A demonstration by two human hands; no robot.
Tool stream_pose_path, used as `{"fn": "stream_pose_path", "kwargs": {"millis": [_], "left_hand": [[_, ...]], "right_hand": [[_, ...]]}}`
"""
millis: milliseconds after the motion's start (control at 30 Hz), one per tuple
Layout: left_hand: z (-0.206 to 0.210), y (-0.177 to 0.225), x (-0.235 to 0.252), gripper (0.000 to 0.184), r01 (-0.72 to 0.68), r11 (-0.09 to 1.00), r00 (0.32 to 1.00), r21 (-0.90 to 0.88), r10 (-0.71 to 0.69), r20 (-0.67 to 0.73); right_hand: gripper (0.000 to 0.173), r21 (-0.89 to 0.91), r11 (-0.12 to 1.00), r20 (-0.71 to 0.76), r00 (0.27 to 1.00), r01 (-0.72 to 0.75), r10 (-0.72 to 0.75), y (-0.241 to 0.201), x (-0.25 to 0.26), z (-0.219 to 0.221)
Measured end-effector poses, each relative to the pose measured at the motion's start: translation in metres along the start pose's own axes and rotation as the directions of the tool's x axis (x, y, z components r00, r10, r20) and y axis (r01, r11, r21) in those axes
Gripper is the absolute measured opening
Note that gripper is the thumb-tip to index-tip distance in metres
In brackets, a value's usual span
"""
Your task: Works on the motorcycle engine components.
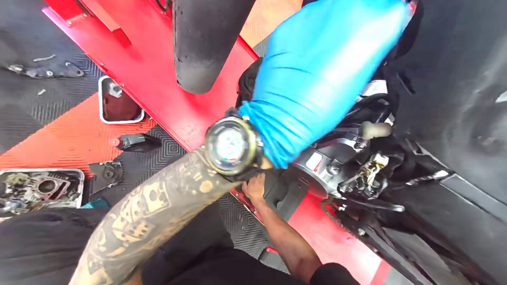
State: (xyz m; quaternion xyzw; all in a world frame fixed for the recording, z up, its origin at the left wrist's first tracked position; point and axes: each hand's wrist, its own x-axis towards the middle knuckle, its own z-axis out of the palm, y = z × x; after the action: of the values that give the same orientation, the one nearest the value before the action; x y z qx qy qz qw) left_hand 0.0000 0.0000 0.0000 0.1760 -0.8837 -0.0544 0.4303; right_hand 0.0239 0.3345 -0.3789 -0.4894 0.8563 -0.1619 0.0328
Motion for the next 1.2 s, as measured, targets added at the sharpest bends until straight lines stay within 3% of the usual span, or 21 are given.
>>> {"fn": "stream_pose_path", "kwargs": {"millis": [67,133,200,267,333,400,533,633,733,867,933,1000,1033,1100,1200], "left_hand": [[-0.061,0.04,-0.014,0.018,0.198,0.969,0.974,-0.147,-0.176,0.145],[-0.08,0.05,-0.026,0.014,0.331,0.873,0.943,-0.359,-0.294,0.154],[-0.073,0.046,-0.042,0.008,0.36,0.668,0.915,-0.651,-0.39,0.105],[-0.065,0.044,-0.053,0.005,0.338,0.365,0.847,-0.868,-0.52,0.11],[-0.062,0.042,-0.059,0.005,0.317,0.165,0.769,-0.934,-0.622,0.151],[-0.065,0.039,-0.062,0.011,0.34,0.08,0.759,-0.937,-0.612,0.223],[-0.076,0.04,-0.07,0.023,0.489,0.134,0.806,-0.862,-0.448,0.388],[-0.084,0.043,-0.081,0.027,0.632,0.152,0.753,-0.759,-0.352,0.556],[-0.089,0.044,-0.094,0.027,0.713,0.126,0.692,-0.69,-0.29,0.662],[-0.086,0.039,-0.111,0.028,0.713,0.015,0.687,-0.701,-0.219,0.693],[-0.076,0.04,-0.123,0.029,0.703,-0.049,0.693,-0.71,-0.181,0.698],[-0.064,0.045,-0.131,0.03,0.701,-0.092,0.695,-0.708,-0.136,0.706],[-0.058,0.047,-0.134,0.032,0.695,-0.132,0.701,-0.707,-0.096,0.707],[-0.045,0.055,-0.142,0.035,0.681,-0.274,0.708,-0.679,0.01,0.706],[-0.033,0.07,-0.138,0.037,0.639,-0.521,0.738,-0.566,0.205,0.643]], "right_hand": [[0.059,-0.004,1.0,-0.022,1.0,0.014,-0.014,0.002,0.002,0.004],[0.059,-0.001,1.0,-0.034,0.999,0.02,-0.02,0.005,0.003,0.007],[0.059,-0.001,1.0,-0.036,0.999,0.025,-0.025,0.006,0.0,0.007],[0.06,-0.004,1.0,-0.046,0.998,0.031,-0.031,0.005,0.003,0.009],[0.061,-0.011,0.999,-0.057,0.998,0.032,-0.033,0.005,0.002,0.01],[0.061,-0.014,0.999,-0.057,0.998,0.03,-0.031,0.007,0.0,0.009],[0.059,-0.011,1.0,-0.042,0.999,0.027,-0.027,0.005,0.002,0.009],[0.06,-0.001,1.0,-0.042,0.999,0.018,-0.018,0.005,0.003,0.008],[0.062,0.013,1.0,-0.033,0.999,0.0,0.0,0.004,-0.002,0.006],[0.066,0.1,0.995,-0.019,1.0,-0.022,0.024,0.004,0.003,0.005],[0.06,0.232,0.97,-0.032,0.996,-0.072,0.081,-0.002,0.002,-0.005],[0.056,0.453,0.887,-0.17,0.968,-0.087,0.182,-0.029,0.009,-0.038],[0.063,0.581,0.812,-0.258,0.936,-0.049,0.241,-0.052,0.013,-0.06],[0.078,0.84,0.542,-0.286,0.872,0.028,0.398,-0.108,0.014,-0.113],[0.084,0.983,0.081,-0.186,0.905,0.168,0.383,-0.168,0.027,-0.192]]}}
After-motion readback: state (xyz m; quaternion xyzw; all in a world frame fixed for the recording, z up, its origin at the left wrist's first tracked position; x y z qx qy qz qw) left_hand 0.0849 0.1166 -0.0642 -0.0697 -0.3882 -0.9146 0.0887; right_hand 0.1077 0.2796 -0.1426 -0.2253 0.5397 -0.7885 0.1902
